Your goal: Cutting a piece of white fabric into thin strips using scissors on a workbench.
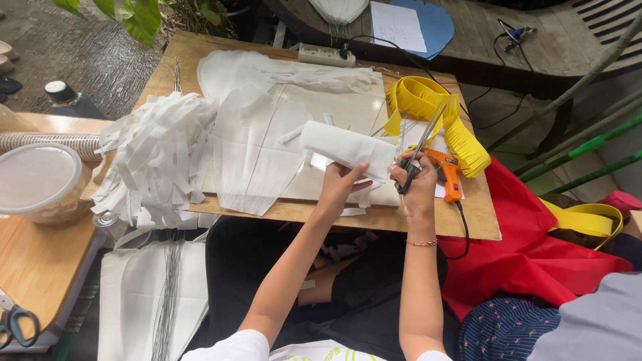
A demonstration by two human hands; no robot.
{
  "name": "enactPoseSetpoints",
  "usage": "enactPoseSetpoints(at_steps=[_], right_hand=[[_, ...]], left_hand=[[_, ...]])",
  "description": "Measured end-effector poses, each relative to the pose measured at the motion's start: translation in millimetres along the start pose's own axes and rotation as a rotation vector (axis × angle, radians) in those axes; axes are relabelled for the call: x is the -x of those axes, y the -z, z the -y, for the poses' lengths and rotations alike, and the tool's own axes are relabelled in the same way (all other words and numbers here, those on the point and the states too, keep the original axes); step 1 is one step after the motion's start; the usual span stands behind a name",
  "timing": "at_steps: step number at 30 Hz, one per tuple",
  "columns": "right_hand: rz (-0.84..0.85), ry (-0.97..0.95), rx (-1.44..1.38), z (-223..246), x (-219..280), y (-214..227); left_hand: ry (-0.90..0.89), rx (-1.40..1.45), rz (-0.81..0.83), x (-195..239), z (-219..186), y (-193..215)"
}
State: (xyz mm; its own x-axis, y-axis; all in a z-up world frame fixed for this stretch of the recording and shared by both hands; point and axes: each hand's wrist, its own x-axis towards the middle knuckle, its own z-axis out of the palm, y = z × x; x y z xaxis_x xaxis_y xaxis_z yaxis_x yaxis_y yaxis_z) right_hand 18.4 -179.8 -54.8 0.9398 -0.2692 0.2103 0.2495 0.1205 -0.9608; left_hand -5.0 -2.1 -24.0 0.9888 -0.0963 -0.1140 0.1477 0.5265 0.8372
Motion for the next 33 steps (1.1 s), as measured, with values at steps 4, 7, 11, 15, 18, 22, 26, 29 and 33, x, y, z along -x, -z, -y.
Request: enactPoseSetpoints(at_steps=[4, 7, 11, 15, 18, 22, 26, 29, 33], right_hand=[[0.009, 0.006, -0.023, -7, 1, 0], [0.019, 0.011, -0.022, -2, 9, -2], [0.015, -0.063, -0.02, 31, 51, -12], [0.264, -0.207, 0.083, -16, 96, 7], [0.301, -0.188, 0.17, -19, 99, 6], [0.262, -0.157, 0.236, -12, 91, 8], [0.236, -0.116, 0.202, 0, 91, 3], [0.226, -0.11, 0.198, -4, 91, 2], [0.229, -0.09, 0.156, 0, 90, -2]], left_hand=[[0.016, 0.049, -0.017, 7, 2, -2], [0.02, 0.077, 0.011, 8, 1, -2], [-0.056, 0.071, -0.04, 5, 1, 0], [-0.101, 0.091, -0.032, 0, 2, -5], [-0.113, 0.082, -0.022, 0, 6, -13], [-0.111, 0.047, -0.028, 0, 19, -17], [-0.115, 0.002, -0.031, -1, 30, -17], [-0.113, -0.009, -0.044, -3, 36, -18], [-0.115, -0.007, -0.064, 0, 34, -22]])
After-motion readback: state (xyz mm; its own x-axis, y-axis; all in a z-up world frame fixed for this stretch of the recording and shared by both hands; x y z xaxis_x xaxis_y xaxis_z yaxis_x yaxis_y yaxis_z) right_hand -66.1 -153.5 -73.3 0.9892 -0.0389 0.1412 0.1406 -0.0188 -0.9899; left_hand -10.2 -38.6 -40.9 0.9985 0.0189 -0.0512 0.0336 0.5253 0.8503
